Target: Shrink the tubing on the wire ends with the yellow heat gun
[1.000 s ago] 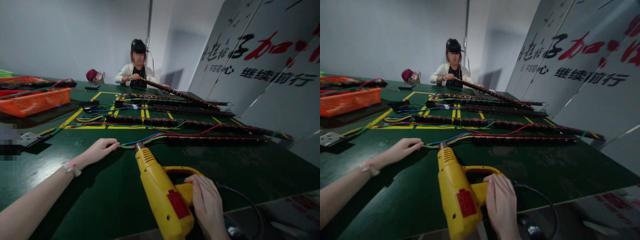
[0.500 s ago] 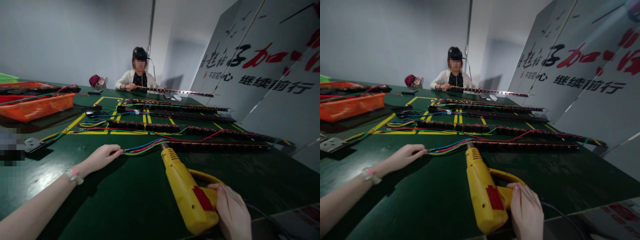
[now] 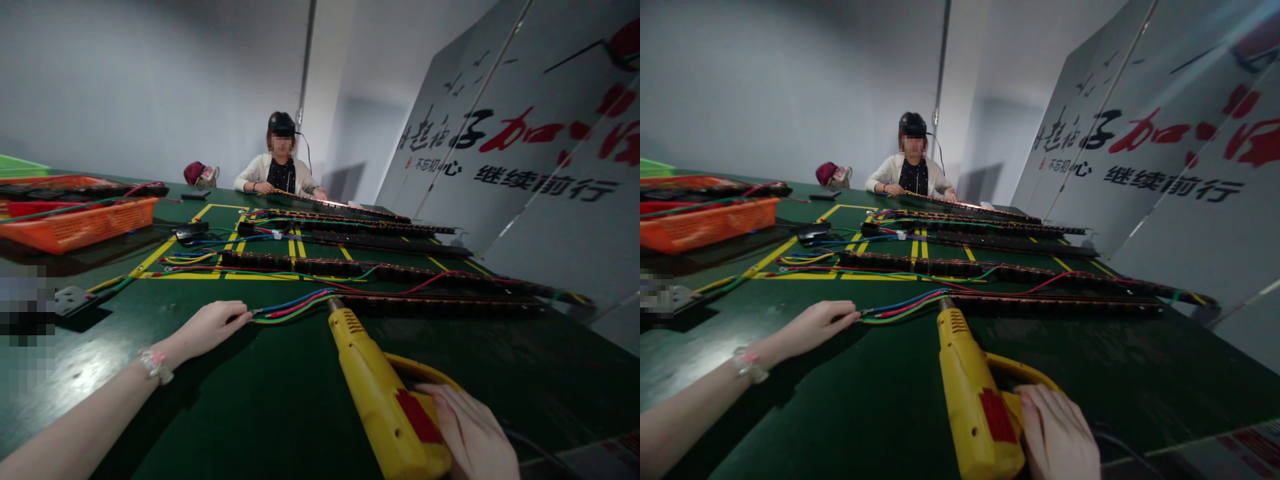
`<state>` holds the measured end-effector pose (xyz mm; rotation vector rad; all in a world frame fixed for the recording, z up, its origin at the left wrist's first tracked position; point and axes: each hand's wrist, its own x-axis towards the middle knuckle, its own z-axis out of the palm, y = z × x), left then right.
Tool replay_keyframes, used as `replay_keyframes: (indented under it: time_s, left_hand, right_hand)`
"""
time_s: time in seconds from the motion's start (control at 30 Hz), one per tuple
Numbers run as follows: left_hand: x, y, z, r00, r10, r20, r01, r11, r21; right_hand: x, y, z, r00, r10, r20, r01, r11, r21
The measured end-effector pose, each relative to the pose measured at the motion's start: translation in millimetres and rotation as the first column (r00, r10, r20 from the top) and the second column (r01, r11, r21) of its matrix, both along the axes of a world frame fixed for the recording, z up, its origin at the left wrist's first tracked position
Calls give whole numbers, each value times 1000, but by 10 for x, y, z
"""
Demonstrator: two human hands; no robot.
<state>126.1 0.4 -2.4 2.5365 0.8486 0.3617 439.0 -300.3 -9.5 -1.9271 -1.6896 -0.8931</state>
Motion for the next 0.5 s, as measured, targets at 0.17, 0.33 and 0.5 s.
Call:
replay_keyframes:
  time_s: [0.17, 0.33, 0.5]
  left_hand:
    - [14, 23, -25, 1000, 25, 16, -24, 998, -56]
    - [12, 64, -60, 998, 29, 55, -22, 993, -116]
    - [5, 77, -73, 995, 55, 81, -44, 991, -128]
  right_hand:
    - [-149, 22, 60, 990, 17, 137, -11, 999, -43]
    - [-370, 65, 71, 984, 28, 173, -21, 999, -44]
    - [-543, 114, 40, 967, 42, 252, -39, 999, -18]
